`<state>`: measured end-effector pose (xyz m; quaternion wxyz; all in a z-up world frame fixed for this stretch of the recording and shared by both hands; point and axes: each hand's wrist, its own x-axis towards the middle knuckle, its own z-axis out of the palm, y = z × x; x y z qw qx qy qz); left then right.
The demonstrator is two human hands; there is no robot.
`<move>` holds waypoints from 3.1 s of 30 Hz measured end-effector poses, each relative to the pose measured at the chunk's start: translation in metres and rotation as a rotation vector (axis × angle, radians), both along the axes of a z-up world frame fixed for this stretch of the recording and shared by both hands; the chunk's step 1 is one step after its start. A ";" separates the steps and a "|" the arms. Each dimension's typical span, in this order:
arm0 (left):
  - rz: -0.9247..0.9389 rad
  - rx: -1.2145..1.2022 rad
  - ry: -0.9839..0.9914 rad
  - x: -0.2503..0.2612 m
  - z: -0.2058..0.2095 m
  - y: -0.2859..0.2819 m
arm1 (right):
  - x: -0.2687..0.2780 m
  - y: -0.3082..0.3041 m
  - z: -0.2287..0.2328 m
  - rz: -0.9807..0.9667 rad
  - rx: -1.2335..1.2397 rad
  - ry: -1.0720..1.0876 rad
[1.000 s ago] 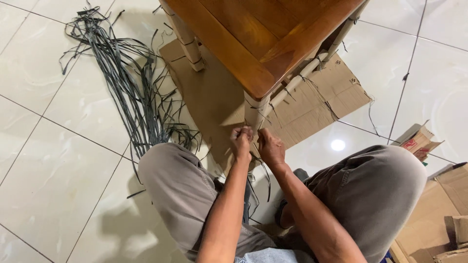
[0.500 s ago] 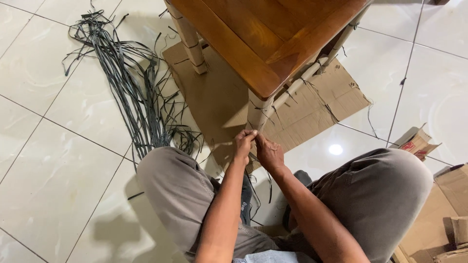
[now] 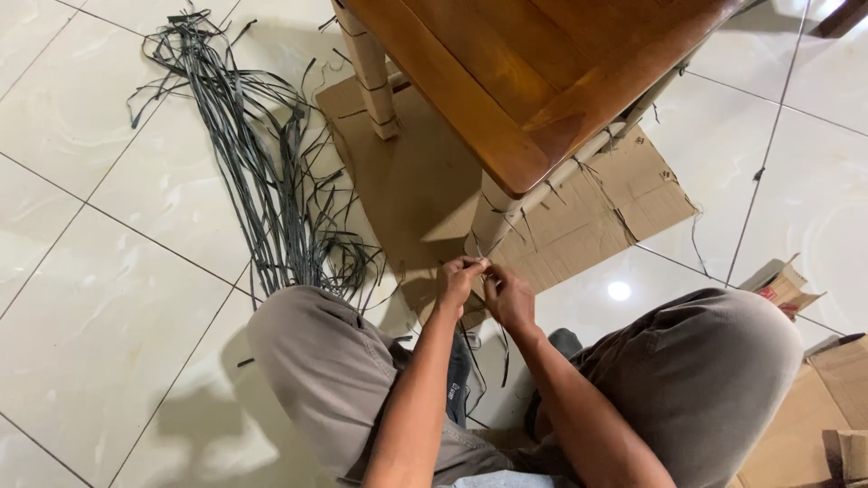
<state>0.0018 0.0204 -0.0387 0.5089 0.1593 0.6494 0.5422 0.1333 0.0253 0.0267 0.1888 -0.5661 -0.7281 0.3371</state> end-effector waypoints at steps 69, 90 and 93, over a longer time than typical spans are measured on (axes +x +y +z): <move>0.008 0.138 0.386 0.013 0.024 0.008 | -0.004 0.025 0.022 0.004 0.378 0.102; 0.261 0.093 -0.309 0.017 -0.018 0.026 | -0.011 0.031 0.020 -0.140 0.000 0.285; 0.294 0.128 -0.350 0.019 -0.023 0.027 | -0.013 0.035 0.008 -0.198 -0.069 0.334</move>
